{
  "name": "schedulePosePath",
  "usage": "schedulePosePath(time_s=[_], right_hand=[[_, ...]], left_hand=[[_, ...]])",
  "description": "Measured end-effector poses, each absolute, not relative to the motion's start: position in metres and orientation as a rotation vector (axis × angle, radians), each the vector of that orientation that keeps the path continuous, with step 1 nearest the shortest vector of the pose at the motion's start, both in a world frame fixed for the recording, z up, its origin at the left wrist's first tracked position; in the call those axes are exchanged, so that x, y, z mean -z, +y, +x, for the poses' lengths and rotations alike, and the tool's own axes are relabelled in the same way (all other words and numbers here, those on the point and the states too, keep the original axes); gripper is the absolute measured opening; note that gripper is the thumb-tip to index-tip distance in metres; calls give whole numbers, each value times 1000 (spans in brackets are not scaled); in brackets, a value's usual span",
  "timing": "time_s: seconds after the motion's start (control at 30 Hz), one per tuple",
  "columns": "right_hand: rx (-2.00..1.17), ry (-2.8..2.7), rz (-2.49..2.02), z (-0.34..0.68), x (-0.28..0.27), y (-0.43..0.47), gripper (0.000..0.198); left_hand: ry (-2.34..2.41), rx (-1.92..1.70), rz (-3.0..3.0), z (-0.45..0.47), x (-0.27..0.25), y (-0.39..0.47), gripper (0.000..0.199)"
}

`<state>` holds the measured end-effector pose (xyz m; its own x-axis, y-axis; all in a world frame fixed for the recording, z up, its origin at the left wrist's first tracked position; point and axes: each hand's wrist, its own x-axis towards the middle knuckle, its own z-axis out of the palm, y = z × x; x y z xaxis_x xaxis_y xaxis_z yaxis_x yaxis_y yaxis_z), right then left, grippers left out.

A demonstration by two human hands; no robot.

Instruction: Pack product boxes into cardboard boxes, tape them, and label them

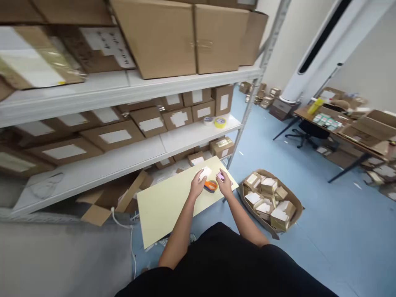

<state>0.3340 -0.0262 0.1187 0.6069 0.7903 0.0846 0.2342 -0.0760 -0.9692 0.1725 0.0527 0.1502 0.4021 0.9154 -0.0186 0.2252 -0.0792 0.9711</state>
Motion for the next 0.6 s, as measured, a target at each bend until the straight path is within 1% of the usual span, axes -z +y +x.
schedulePosePath(time_s=[0.13,0.27,0.4,0.6], right_hand=[[-642,-998,-1607,282,-116,1,61],[-671,-1055,-1647,255,-105,12,61],[-688,-1126,-1711,265,-86,10,60],[-745,-1184,-1863,308,-40,-1,56]], left_hand=[[1164,-875,1485,100,-145,64,49],[1254,-882,1412,57,-130,67,48],[1321,-888,1348,53,-111,60,49],[1376,-816,1280,78,-77,23,50]])
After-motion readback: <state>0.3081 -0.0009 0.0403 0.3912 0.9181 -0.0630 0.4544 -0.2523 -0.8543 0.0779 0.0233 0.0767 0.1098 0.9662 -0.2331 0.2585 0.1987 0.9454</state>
